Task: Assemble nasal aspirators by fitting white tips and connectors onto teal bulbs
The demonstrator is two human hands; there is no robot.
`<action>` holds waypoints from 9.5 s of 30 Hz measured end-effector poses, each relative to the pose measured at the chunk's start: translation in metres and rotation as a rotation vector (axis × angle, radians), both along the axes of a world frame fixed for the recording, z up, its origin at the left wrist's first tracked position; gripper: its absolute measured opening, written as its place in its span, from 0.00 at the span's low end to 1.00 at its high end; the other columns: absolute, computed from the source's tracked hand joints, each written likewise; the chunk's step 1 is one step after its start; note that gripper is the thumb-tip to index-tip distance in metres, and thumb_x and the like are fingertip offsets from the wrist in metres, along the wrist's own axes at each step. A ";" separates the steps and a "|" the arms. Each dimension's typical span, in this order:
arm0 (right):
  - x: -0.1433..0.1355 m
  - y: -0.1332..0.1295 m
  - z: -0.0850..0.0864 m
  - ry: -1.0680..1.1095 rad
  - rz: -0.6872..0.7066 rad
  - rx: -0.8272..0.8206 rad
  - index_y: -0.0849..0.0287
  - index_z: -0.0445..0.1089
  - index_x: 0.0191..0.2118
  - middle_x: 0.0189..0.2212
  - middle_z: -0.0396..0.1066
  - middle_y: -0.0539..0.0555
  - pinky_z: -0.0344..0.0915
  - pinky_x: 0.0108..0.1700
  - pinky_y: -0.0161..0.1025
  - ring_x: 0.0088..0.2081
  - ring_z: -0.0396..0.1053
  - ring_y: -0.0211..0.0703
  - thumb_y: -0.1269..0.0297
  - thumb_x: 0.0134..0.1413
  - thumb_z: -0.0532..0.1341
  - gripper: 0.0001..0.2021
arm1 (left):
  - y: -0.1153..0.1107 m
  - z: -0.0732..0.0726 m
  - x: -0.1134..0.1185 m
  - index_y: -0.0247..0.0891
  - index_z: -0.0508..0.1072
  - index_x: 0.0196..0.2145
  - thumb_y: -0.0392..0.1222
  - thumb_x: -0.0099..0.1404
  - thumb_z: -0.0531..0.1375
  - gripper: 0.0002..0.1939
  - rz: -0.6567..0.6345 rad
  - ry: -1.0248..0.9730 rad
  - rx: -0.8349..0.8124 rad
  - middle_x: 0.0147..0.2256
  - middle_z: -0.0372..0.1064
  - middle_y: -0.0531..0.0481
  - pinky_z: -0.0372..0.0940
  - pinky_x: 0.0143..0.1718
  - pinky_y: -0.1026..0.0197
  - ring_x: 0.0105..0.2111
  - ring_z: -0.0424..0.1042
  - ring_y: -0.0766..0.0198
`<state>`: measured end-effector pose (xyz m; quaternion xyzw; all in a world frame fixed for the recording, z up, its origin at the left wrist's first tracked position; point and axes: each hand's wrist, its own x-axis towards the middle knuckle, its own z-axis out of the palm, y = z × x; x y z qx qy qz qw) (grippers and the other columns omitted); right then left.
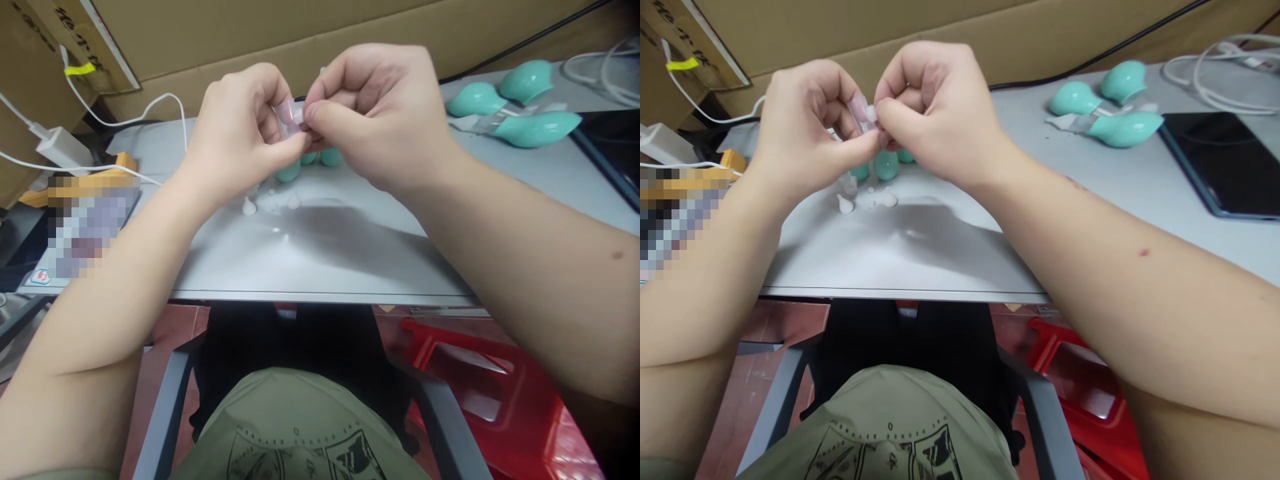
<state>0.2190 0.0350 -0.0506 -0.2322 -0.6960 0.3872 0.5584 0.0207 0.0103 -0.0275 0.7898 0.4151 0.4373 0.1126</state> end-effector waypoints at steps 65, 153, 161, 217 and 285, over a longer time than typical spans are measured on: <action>0.007 0.004 -0.002 -0.204 -0.030 0.168 0.50 0.65 0.40 0.25 0.71 0.47 0.63 0.35 0.47 0.27 0.67 0.46 0.51 0.62 0.75 0.18 | 0.023 -0.012 -0.008 0.53 0.74 0.32 0.57 0.56 0.83 0.22 -0.066 -0.070 0.003 0.24 0.76 0.53 0.65 0.31 0.45 0.25 0.73 0.51; 0.025 -0.013 0.008 -0.560 -0.306 0.389 0.52 0.65 0.43 0.45 0.77 0.55 0.77 0.60 0.50 0.46 0.77 0.51 0.61 0.75 0.64 0.08 | 0.009 -0.010 0.003 0.50 0.70 0.31 0.61 0.57 0.82 0.26 -0.132 -0.104 0.019 0.25 0.74 0.51 0.62 0.29 0.47 0.26 0.70 0.54; 0.025 -0.001 0.004 -0.547 -0.269 0.477 0.54 0.65 0.42 0.39 0.76 0.52 0.76 0.49 0.44 0.39 0.73 0.44 0.64 0.68 0.67 0.09 | 0.008 -0.007 -0.001 0.51 0.72 0.29 0.53 0.55 0.81 0.21 -0.142 -0.043 -0.004 0.27 0.75 0.52 0.62 0.29 0.48 0.27 0.69 0.58; 0.019 -0.002 0.007 -0.654 -0.251 0.395 0.53 0.60 0.44 0.31 0.65 0.50 0.64 0.47 0.44 0.38 0.67 0.46 0.66 0.68 0.67 0.12 | 0.001 -0.004 0.003 0.51 0.69 0.26 0.46 0.53 0.71 0.12 -0.035 -0.013 -0.038 0.24 0.75 0.54 0.61 0.33 0.46 0.26 0.72 0.53; 0.027 -0.009 0.005 -0.549 -0.177 0.478 0.51 0.70 0.42 0.46 0.82 0.50 0.80 0.57 0.46 0.48 0.82 0.45 0.67 0.76 0.63 0.05 | -0.002 -0.001 -0.001 0.52 0.71 0.28 0.40 0.53 0.68 0.09 -0.038 0.022 -0.020 0.25 0.76 0.55 0.63 0.35 0.46 0.26 0.73 0.54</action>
